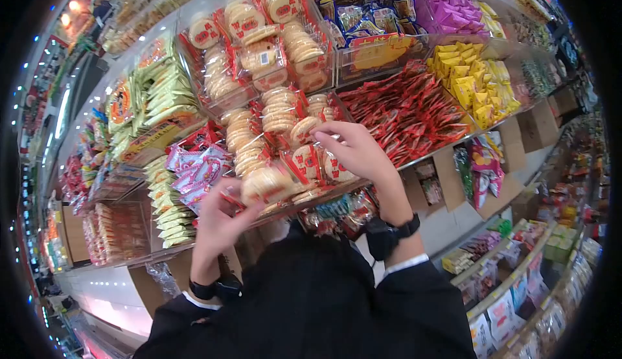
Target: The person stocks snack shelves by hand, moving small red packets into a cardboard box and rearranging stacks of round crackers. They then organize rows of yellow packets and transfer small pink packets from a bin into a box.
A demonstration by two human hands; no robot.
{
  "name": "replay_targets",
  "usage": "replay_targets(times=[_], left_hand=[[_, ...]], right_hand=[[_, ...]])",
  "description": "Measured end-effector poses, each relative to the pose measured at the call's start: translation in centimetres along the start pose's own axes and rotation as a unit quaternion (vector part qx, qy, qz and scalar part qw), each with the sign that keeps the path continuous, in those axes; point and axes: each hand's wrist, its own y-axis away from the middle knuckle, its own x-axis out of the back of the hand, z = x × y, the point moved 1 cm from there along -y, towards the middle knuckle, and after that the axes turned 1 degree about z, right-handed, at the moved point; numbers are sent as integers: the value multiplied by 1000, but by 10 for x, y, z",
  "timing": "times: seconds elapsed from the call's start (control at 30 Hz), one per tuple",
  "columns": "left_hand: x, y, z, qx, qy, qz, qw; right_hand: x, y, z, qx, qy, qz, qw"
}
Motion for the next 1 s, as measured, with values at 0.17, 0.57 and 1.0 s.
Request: replay_targets(times=[0.17, 0.57, 1.0], left_hand=[[30, -35, 9, 8, 194, 47, 980], [-19, -75, -11, -205, -185, -48, 960], [-41, -79, -17, -146, -258, -147, 944]], right_hand=[[-35, -29, 12, -18, 417, -36, 908], [-39, 15, 2, 155, 309, -8, 938], [-14, 21, 3, 59, 147, -110, 981]])
